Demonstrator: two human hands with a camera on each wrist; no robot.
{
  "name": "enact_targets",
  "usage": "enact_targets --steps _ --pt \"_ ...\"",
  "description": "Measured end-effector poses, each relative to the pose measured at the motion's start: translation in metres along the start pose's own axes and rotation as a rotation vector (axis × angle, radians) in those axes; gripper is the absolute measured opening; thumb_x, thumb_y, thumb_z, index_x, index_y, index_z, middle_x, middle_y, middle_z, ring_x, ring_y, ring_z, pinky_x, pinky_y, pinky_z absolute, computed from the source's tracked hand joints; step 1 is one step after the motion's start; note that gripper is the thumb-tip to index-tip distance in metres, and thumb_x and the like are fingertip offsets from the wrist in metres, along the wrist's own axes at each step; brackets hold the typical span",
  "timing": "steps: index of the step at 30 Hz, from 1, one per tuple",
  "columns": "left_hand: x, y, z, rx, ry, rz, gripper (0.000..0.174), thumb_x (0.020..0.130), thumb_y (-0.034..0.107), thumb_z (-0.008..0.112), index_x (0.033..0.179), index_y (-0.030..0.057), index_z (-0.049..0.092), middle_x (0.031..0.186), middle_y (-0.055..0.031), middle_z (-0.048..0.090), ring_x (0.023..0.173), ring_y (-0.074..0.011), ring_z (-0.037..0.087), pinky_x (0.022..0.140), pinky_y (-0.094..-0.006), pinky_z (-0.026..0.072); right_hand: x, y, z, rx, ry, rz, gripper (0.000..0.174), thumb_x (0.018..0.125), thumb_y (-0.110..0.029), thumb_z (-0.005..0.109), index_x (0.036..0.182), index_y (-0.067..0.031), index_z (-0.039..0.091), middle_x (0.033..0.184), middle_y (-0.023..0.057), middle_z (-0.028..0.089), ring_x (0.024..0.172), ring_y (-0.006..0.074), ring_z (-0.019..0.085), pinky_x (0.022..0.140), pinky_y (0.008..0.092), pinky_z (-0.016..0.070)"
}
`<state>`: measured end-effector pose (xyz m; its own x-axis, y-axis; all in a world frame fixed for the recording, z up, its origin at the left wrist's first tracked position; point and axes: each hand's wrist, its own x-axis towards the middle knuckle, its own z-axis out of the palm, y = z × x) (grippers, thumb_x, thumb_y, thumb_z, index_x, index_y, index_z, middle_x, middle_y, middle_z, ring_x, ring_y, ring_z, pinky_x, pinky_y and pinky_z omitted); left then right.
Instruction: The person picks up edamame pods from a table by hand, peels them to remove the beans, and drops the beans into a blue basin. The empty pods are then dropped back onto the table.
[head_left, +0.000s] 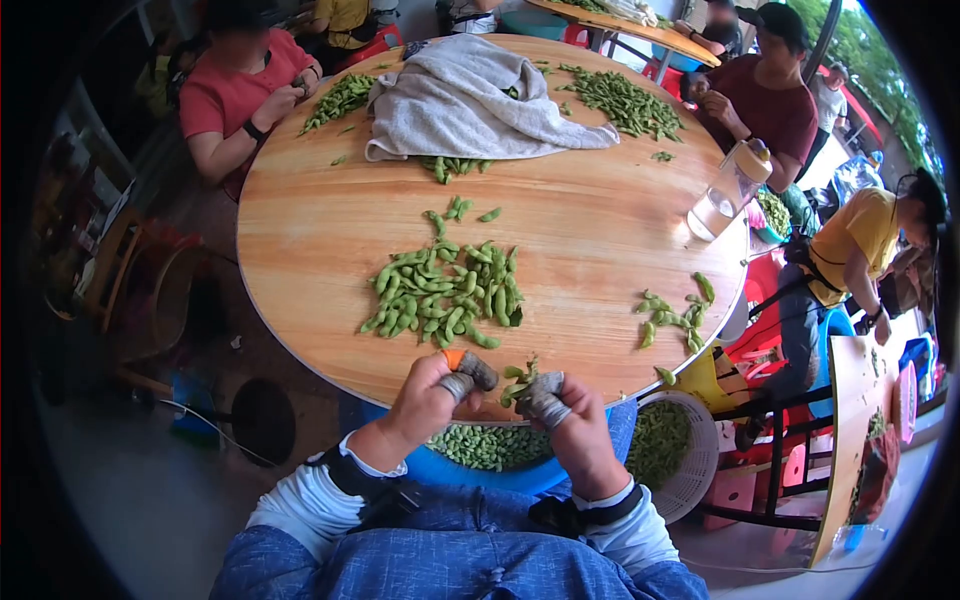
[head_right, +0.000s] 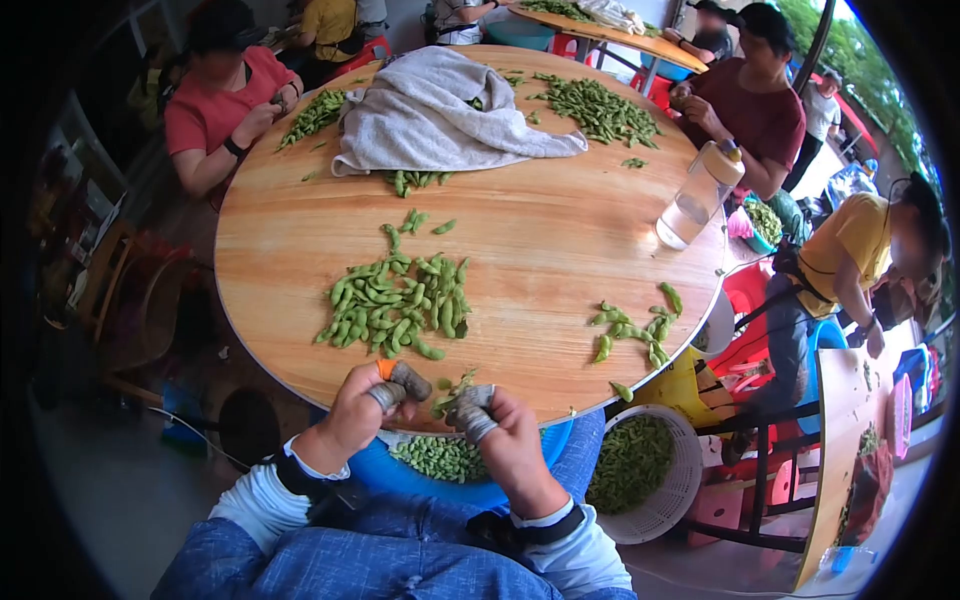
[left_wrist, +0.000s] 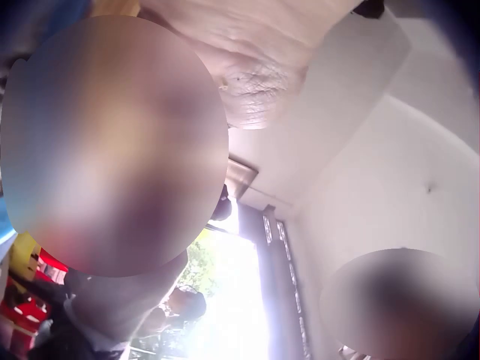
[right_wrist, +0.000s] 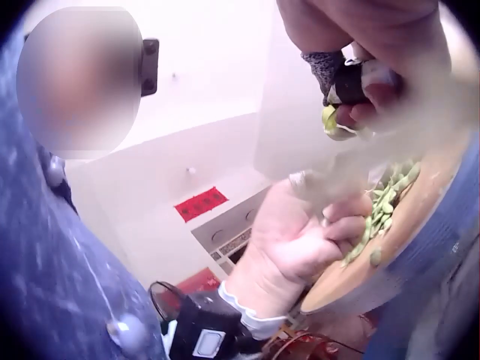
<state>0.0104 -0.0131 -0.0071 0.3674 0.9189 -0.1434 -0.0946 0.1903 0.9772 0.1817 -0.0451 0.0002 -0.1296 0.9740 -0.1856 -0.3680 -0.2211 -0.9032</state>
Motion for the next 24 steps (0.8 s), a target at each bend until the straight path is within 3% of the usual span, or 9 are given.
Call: enact_targets --steps 3,9,13,16,24 --pt "0.0 0.003 -0.012 -0.288 -0.179 -0.209 0.02 0.084 0.015 0.039 0.089 0.005 0.055 0.065 0.0014 0.051 0.05 -0.0016 0.034 0.047 -0.0138 0.0272 0.003 0.0 -0.007 0.255 -0.014 0.089 0.015 0.076 -0.017 0.057 0.077 -0.0023 0.055 0.067 0.0058 0.055 0.059 0.0133 0.05 0.05 0.0207 0.0366" --pt "0.0 0.0 0.005 -0.189 -0.284 -0.217 0.017 0.086 0.02 0.046 0.091 0.0055 0.053 0.063 0.0028 0.049 0.053 -0.0028 0.04 0.049 -0.0149 0.0302 0.002 -0.002 -0.005 0.299 0.017 0.121 0.015 0.076 -0.016 0.058 0.078 -0.0013 0.055 0.069 0.006 0.056 0.06 0.0121 0.051 0.05 0.0207 0.037" --pt "0.0 -0.003 0.009 -0.151 -0.308 -0.085 0.017 0.086 0.021 0.045 0.088 0.0059 0.053 0.063 0.0023 0.049 0.053 -0.0037 0.041 0.047 -0.0153 0.0294 0.002 0.001 -0.004 0.199 0.064 0.032 0.012 0.077 -0.013 0.057 0.078 -0.0008 0.055 0.07 0.0047 0.056 0.058 0.01 0.049 0.05 0.0202 0.0365" --pt "-0.003 -0.002 0.009 -0.324 -0.267 -0.221 0.022 0.086 0.026 0.043 0.09 0.0056 0.052 0.061 -0.0005 0.049 0.051 -0.0052 0.041 0.044 -0.017 0.0273 0.004 0.003 -0.005 0.142 0.066 -0.012 0.011 0.077 -0.011 0.057 0.079 -0.0005 0.055 0.07 0.0041 0.056 0.056 0.0086 0.047 0.05 0.0199 0.036" --pt "0.001 -0.006 0.006 -0.619 -0.356 -0.345 0.028 0.087 0.027 0.036 0.092 0.0036 0.051 0.055 -0.003 0.043 0.046 -0.0087 0.035 0.042 -0.0191 0.0249 0.0 -0.003 0.007 -0.079 0.115 -0.171 0.007 0.078 -0.005 0.054 0.081 0.0008 0.055 0.074 0.0022 0.058 0.061 0.0059 0.048 0.056 0.0184 0.0374"
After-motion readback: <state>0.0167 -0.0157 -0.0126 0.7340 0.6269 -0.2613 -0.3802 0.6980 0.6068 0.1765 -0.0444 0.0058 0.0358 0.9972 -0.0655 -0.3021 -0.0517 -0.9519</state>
